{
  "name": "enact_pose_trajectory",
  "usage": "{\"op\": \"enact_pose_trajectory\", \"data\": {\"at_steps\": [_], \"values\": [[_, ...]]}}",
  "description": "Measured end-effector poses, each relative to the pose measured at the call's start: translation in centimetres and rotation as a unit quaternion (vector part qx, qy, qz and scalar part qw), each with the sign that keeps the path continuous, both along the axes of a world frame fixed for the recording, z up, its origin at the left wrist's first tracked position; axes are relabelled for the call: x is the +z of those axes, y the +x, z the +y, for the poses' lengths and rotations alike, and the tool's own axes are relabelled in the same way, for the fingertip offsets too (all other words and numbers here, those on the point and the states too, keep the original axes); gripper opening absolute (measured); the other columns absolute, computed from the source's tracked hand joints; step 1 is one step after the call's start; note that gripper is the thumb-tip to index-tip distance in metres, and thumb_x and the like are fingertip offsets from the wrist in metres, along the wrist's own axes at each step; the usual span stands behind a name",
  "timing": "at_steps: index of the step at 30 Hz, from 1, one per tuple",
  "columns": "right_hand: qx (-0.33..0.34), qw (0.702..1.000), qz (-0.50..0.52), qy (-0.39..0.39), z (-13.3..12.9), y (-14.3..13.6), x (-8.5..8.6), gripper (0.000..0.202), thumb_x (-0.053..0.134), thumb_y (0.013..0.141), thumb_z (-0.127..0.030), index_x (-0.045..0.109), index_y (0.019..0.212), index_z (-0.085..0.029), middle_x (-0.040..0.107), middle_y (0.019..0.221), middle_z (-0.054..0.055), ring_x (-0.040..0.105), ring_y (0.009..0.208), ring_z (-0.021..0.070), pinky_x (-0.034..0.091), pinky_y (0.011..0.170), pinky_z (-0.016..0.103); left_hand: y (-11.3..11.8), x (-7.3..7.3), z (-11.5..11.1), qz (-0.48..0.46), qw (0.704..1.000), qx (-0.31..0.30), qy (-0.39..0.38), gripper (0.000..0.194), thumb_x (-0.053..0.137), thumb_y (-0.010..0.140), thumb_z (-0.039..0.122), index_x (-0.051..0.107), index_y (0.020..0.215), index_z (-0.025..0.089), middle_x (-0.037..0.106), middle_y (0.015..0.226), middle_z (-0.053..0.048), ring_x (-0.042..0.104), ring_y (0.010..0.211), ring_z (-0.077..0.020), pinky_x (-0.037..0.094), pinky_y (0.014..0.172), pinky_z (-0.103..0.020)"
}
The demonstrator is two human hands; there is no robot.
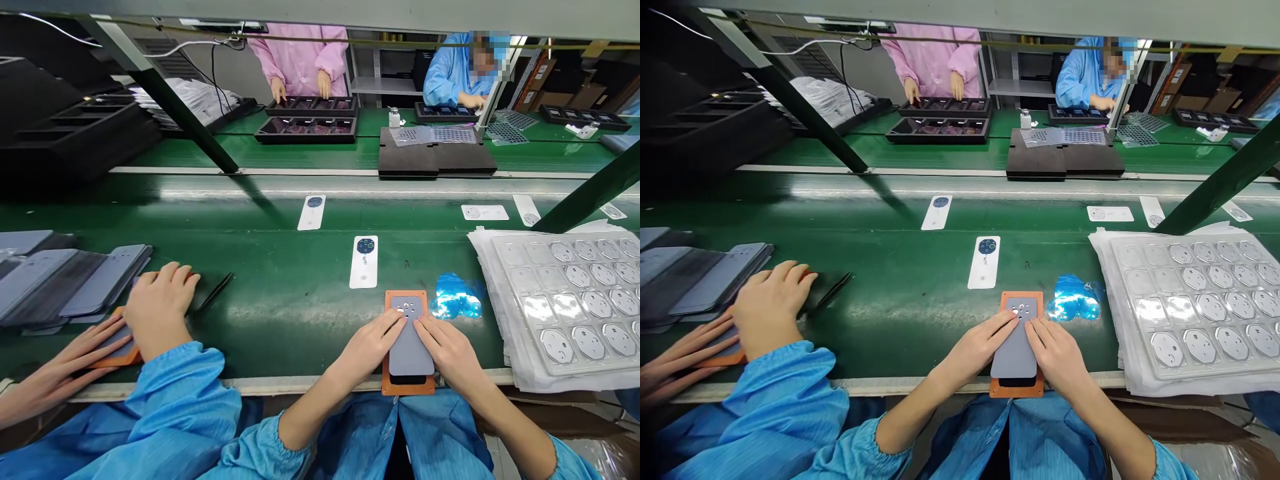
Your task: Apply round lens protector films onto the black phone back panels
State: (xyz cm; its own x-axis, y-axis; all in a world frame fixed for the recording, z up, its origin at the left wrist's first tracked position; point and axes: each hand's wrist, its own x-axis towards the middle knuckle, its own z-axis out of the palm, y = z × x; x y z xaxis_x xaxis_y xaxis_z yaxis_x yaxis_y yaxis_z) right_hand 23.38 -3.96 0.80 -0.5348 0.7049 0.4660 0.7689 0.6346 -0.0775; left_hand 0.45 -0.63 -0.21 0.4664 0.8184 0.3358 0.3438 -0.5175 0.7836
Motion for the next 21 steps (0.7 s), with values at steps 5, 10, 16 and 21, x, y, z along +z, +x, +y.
{"op": "enact_pose_trajectory", "data": {"at_steps": [5,10,16,21], "values": [[0.017,0.997,-0.073,-0.025,0.6,0.0,-0.7,0.036,0.044,0.093,-0.006,0.064,0.123,-0.006,0.068,0.125,0.018,0.064,0.117,0.0288,0.055,0.098,0.042,-0.2,-0.2,0.2,0.203,0.969,-0.030,0.136,0.039,0.050,0.093,0.007,0.062,0.129,0.019,0.063,0.133,-0.016,0.058,0.128,-0.0267,0.043,0.111,-0.047],[0.001,0.990,-0.127,-0.059,0.3,-0.3,-1.7,0.049,0.043,0.088,-0.004,0.055,0.135,-0.003,0.056,0.142,0.020,0.052,0.133,0.0306,0.045,0.111,0.046,-0.4,0.1,-0.6,0.377,0.902,-0.059,0.200,0.049,0.044,0.093,0.011,0.049,0.141,0.011,0.052,0.146,-0.019,0.045,0.139,-0.0295,0.033,0.117,-0.048],[0.007,0.988,-0.127,-0.084,-0.6,-0.4,-1.6,0.055,0.045,0.085,-0.007,0.051,0.139,-0.001,0.052,0.145,0.022,0.047,0.137,0.0325,0.041,0.115,0.047,-0.2,-0.4,-1.4,0.388,0.898,-0.032,0.203,0.048,0.044,0.093,0.010,0.052,0.140,0.015,0.053,0.146,-0.014,0.046,0.137,-0.0309,0.031,0.117,-0.051],[0.010,0.988,-0.092,-0.126,-0.4,0.0,-1.5,0.057,0.045,0.083,-0.007,0.052,0.140,-0.002,0.051,0.146,0.021,0.048,0.137,0.0327,0.041,0.115,0.048,-1.0,-0.2,-1.2,0.323,0.938,-0.069,0.104,0.054,0.050,0.090,0.011,0.048,0.143,0.015,0.046,0.151,-0.015,0.036,0.144,-0.0342,0.026,0.120,-0.056]]}}
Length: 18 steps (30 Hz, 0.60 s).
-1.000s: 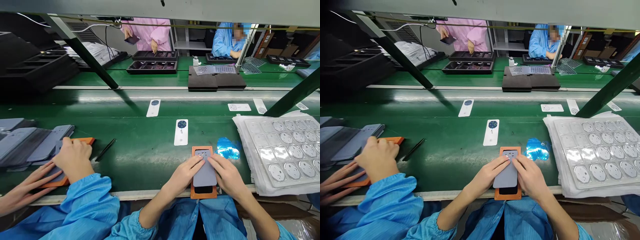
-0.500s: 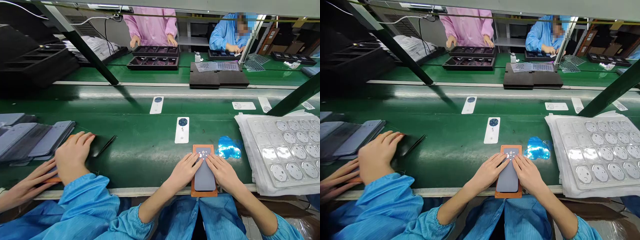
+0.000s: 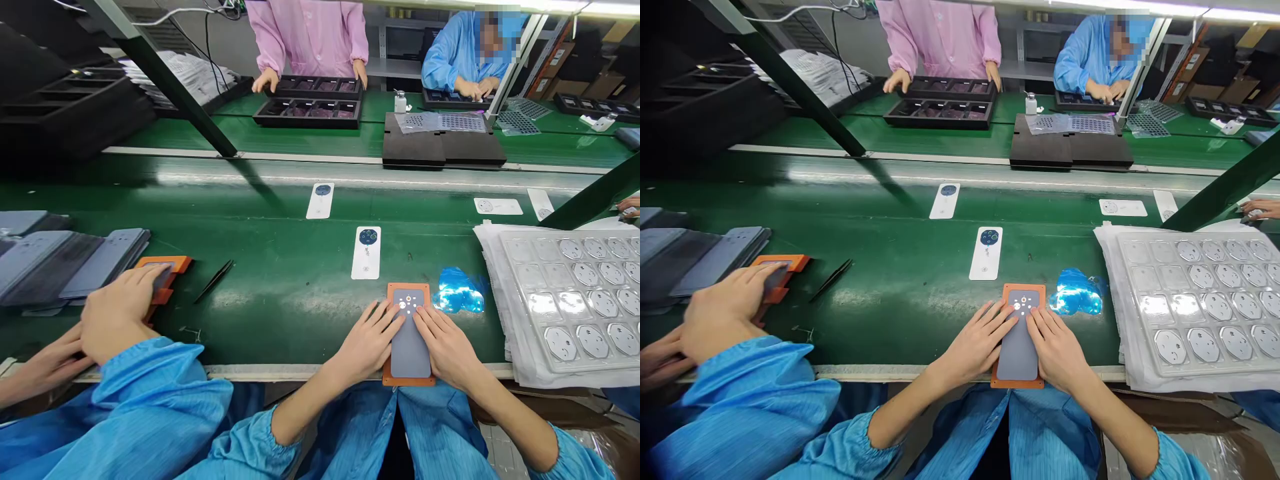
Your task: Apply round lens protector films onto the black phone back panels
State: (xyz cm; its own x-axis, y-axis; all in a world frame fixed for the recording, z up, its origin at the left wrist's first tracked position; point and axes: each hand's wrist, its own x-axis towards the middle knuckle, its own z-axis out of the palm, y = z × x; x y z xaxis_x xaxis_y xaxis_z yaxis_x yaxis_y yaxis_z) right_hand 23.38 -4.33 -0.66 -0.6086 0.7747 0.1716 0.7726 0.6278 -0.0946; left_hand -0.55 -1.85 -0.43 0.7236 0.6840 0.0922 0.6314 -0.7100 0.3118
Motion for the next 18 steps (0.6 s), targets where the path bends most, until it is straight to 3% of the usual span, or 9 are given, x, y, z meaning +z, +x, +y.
{"op": "enact_pose_trajectory", "data": {"at_steps": [3,5,7,9,11,12,14,18], "values": [[-0.003,0.992,0.120,-0.039,0.3,0.5,0.1,0.052,0.042,0.088,-0.006,0.058,0.137,-0.011,0.056,0.143,0.016,0.050,0.135,0.0306,0.042,0.114,0.051,-0.6,0.1,0.6,-0.127,0.986,0.026,-0.105,0.065,0.057,0.087,0.013,0.040,0.149,0.023,0.041,0.156,-0.010,0.025,0.150,-0.0314,0.024,0.121,-0.056],[-0.031,0.955,0.281,-0.092,0.3,0.5,0.3,0.045,0.044,0.093,-0.011,0.063,0.133,-0.019,0.060,0.140,0.012,0.055,0.131,0.0287,0.045,0.112,0.052,-0.2,0.2,0.9,-0.259,0.945,0.110,-0.166,0.073,0.064,0.085,0.017,0.035,0.152,0.027,0.038,0.158,-0.009,0.028,0.149,-0.0286,0.027,0.121,-0.052],[-0.096,0.859,0.475,-0.166,0.2,0.1,0.5,0.035,0.050,0.097,-0.021,0.068,0.126,-0.024,0.067,0.131,0.009,0.065,0.118,0.0267,0.052,0.105,0.050,0.8,0.6,1.0,-0.395,0.867,0.190,-0.239,0.069,0.069,0.083,0.023,0.041,0.147,0.025,0.047,0.151,-0.011,0.046,0.139,-0.0274,0.037,0.116,-0.046],[-0.153,0.718,0.637,-0.236,0.2,-0.5,0.7,0.025,0.057,0.096,-0.030,0.073,0.114,-0.024,0.073,0.118,0.007,0.071,0.103,0.0246,0.057,0.097,0.047,2.3,1.2,1.0,-0.484,0.788,0.216,-0.314,0.048,0.071,0.083,0.028,0.058,0.129,0.020,0.065,0.129,-0.012,0.064,0.116,-0.0252,0.049,0.104,-0.040],[-0.176,0.592,0.733,-0.286,0.2,-1.2,0.9,0.019,0.064,0.093,-0.034,0.076,0.103,-0.023,0.077,0.107,0.006,0.073,0.096,0.0228,0.059,0.094,0.044,3.6,2.0,0.9,-0.526,0.750,0.218,-0.338,0.023,0.068,0.086,0.032,0.067,0.102,0.016,0.073,0.101,-0.009,0.069,0.092,-0.0213,0.054,0.089,-0.034],[-0.175,0.547,0.758,-0.309,0.3,-1.4,1.0,0.018,0.068,0.090,-0.034,0.077,0.100,-0.022,0.077,0.105,0.006,0.072,0.096,0.0221,0.059,0.094,0.042,4.1,2.4,0.8,-0.532,0.750,0.223,-0.324,0.017,0.067,0.087,0.033,0.068,0.091,0.016,0.072,0.091,-0.007,0.068,0.085,-0.0195,0.053,0.083,-0.031],[-0.176,0.488,0.783,-0.344,0.5,-1.7,1.1,0.018,0.073,0.087,-0.034,0.077,0.099,-0.022,0.077,0.106,0.005,0.072,0.095,0.0201,0.059,0.092,0.038,4.6,3.1,0.7,-0.533,0.768,0.232,-0.270,0.017,0.067,0.087,0.032,0.067,0.081,0.016,0.068,0.083,-0.005,0.063,0.078,-0.0173,0.050,0.076,-0.028],[-0.179,0.439,0.801,-0.366,0.8,-1.4,1.1,0.018,0.078,0.083,-0.032,0.077,0.098,-0.023,0.077,0.104,0.005,0.072,0.090,0.0175,0.060,0.084,0.033,4.4,3.9,0.8,-0.501,0.814,0.206,-0.209,0.016,0.064,0.090,0.030,0.066,0.082,0.017,0.065,0.083,-0.005,0.059,0.076,-0.0165,0.047,0.072,-0.027]]}}
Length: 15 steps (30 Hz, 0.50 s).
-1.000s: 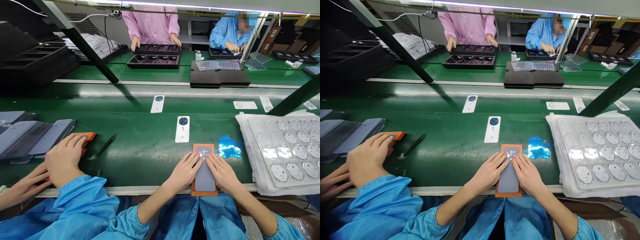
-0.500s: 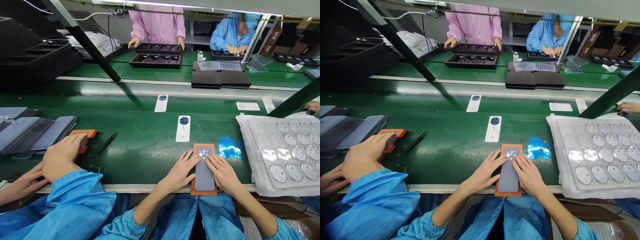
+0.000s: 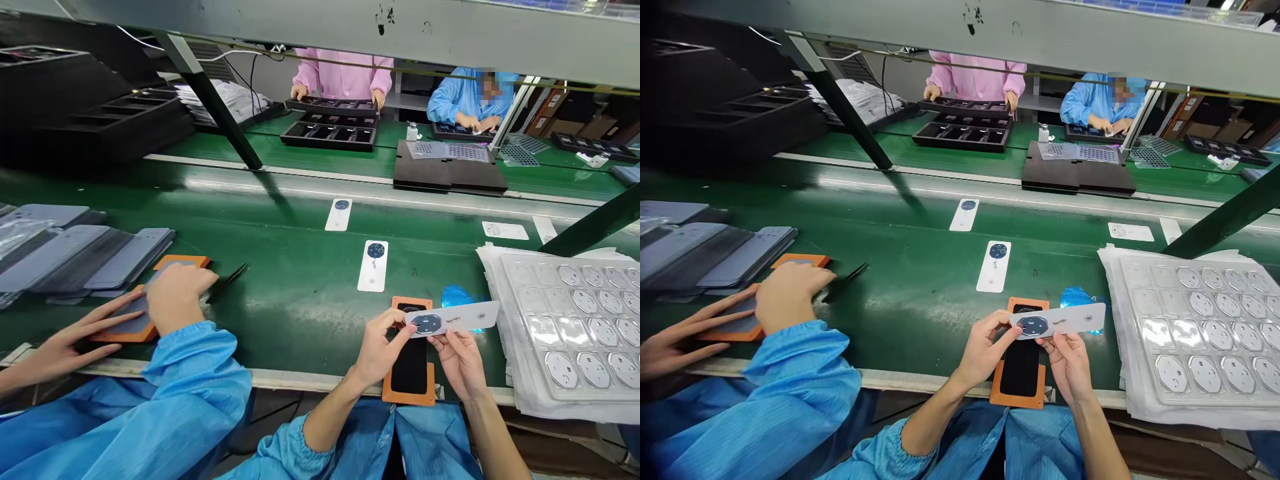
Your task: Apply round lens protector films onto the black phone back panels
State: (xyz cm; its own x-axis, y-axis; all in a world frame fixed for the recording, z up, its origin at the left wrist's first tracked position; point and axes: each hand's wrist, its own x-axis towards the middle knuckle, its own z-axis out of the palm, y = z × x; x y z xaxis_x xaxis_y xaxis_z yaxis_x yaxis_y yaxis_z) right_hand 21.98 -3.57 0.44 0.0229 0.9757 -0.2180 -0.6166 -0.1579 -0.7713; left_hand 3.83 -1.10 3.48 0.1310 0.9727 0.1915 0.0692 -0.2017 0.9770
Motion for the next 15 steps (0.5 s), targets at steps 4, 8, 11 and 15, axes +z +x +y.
{"op": "enact_pose_trajectory", "data": {"at_steps": [4,8,11,15], "values": [[-0.005,1.000,-0.011,0.001,0.4,0.0,0.1,0.021,0.080,0.080,-0.033,0.076,0.099,-0.023,0.077,0.102,0.005,0.071,0.091,0.0175,0.059,0.082,0.031,-0.4,0.3,0.2,0.042,0.999,-0.014,0.025,0.015,0.060,0.093,0.029,0.066,0.085,0.017,0.064,0.083,-0.006,0.058,0.077,-0.0165,0.045,0.071,-0.027],[-0.003,0.996,-0.091,0.023,1.0,-1.6,0.1,0.024,0.083,0.076,-0.032,0.075,0.096,-0.021,0.077,0.098,0.005,0.071,0.091,0.0188,0.057,0.085,0.032,-0.1,0.0,0.3,0.016,0.999,0.015,0.023,0.018,0.058,0.094,0.030,0.064,0.083,0.017,0.063,0.083,-0.005,0.058,0.076,-0.0162,0.045,0.071,-0.026],[-0.029,0.985,-0.167,0.043,2.1,-3.4,0.1,0.028,0.086,0.071,-0.033,0.075,0.093,-0.018,0.077,0.092,0.007,0.071,0.092,0.0230,0.056,0.089,0.038,0.5,-0.6,0.6,-0.045,0.998,0.047,-0.004,0.020,0.058,0.094,0.034,0.064,0.087,0.017,0.064,0.084,-0.005,0.060,0.077,-0.0168,0.047,0.073,-0.027],[-0.050,0.976,-0.197,0.079,6.7,-4.3,1.6,0.031,0.087,0.068,-0.034,0.073,0.089,-0.016,0.077,0.090,0.009,0.071,0.086,0.0240,0.056,0.084,0.040,0.7,-0.1,3.9,-0.051,0.994,0.085,-0.044,0.027,0.057,0.093,0.042,0.063,0.089,0.016,0.064,0.080,-0.004,0.062,0.077,-0.0180,0.049,0.072,-0.028]]}}
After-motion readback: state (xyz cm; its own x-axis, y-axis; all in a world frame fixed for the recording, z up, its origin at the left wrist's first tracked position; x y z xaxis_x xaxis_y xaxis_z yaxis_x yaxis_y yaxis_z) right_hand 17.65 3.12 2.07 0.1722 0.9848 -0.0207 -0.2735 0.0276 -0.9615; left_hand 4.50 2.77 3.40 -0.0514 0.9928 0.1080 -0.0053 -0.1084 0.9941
